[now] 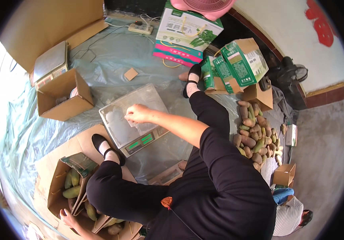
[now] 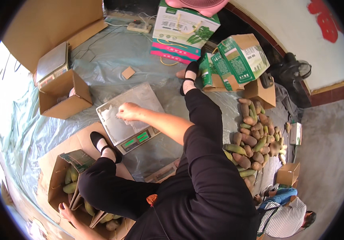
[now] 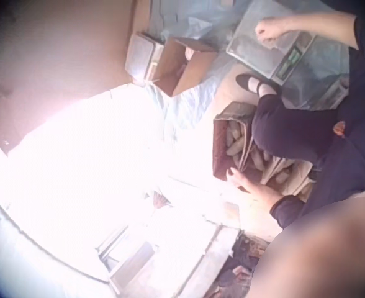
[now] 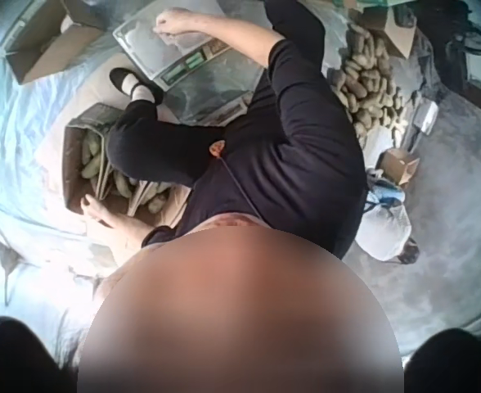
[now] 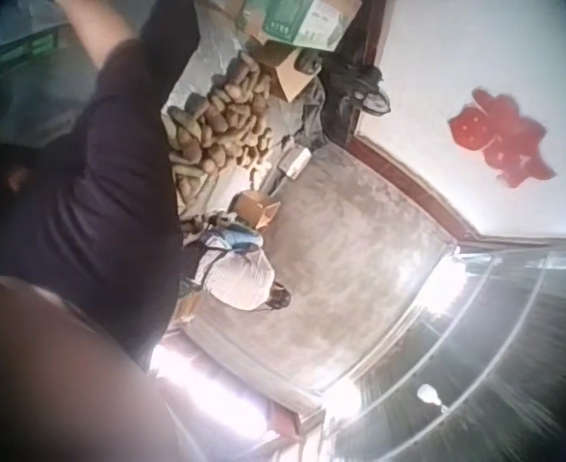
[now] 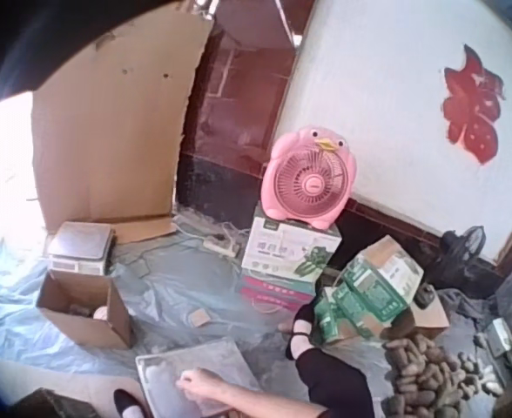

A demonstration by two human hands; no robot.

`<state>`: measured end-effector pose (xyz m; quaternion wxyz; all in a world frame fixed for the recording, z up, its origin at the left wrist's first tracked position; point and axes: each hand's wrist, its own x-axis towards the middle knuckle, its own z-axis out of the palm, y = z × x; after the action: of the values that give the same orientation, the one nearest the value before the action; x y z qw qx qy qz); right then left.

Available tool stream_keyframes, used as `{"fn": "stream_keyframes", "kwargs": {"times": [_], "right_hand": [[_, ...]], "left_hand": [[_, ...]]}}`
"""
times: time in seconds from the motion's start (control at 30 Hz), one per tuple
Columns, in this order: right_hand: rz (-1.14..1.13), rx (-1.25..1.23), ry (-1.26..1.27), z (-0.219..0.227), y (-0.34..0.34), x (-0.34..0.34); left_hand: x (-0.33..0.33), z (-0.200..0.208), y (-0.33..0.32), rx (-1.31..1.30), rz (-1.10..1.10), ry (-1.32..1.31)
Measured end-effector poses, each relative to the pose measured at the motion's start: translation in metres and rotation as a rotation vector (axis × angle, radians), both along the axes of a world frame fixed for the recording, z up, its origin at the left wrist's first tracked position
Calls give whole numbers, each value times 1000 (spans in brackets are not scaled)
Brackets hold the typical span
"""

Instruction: The recorder is sorting, weighing, and packing large tubers into cardboard boxes.

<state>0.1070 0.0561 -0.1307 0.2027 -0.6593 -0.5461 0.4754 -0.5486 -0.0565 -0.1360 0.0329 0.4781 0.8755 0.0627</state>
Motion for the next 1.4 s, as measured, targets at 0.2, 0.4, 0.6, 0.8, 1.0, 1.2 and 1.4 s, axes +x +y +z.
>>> {"fn": "stream_keyframes", "kwargs": {"times": [0.2,0.4,0.6,0.8,1.0,1.2,1.4], "right_hand": [[-203,148,-75,19,-25,109],[-391,209,-371,52,-70,234],[-527,200,-1003,98,-109,336],[-503,332,-1433,139,-102,415],[-456,423,-1556,136,-80,468],[-302,175,-1669,133,-71,485],[-199,8,-1755,151,-95,478]], "left_hand": [[73,53,44,90,-255,-159],[268,145,88,91,-429,-573],[439,207,83,-74,-1052,-322],[490,182,62,-254,-1145,-111],[499,169,64,-262,-1148,-20],[506,162,70,-279,-1130,-14],[511,157,71,-259,-1130,-28]]}}
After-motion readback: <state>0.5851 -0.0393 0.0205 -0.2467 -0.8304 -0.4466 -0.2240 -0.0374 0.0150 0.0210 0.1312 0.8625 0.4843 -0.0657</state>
